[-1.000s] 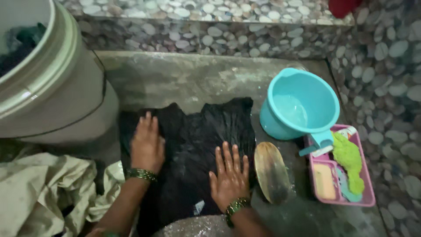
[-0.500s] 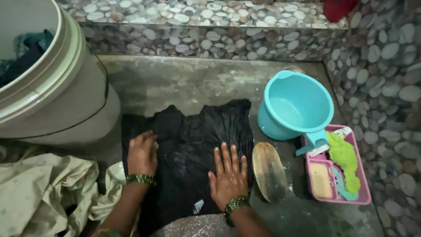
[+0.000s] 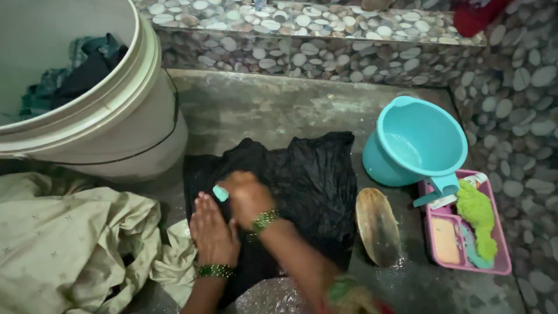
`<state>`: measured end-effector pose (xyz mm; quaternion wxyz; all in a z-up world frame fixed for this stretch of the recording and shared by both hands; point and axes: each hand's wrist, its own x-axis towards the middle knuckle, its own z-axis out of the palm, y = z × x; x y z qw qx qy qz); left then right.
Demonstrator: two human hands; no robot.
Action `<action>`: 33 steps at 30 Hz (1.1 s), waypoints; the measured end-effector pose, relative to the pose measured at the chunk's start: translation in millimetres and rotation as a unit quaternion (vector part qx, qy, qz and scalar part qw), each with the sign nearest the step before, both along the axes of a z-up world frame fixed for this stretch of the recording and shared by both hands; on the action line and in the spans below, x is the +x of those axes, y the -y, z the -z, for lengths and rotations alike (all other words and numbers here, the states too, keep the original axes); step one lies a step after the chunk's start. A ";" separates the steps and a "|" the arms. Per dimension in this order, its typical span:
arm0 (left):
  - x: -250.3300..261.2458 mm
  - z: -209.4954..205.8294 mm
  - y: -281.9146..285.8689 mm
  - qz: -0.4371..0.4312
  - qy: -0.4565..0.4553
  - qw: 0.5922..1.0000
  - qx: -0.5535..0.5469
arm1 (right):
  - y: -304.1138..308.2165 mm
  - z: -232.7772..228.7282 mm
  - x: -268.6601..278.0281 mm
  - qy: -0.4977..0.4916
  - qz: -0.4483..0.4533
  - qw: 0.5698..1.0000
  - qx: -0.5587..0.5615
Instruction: The person washes clothes by hand and using a brush in a bucket and on the floor. They scrub the fabric with their hands, apply soap, and use a brush to clean a black garment.
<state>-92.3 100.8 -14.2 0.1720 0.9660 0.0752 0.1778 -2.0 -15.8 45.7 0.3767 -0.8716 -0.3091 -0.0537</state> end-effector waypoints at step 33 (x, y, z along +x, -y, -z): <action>42.7 -28.0 33.0 0.181 -0.107 0.977 -0.013 | 93.8 35.0 50.4 0.004 0.135 0.990 -0.029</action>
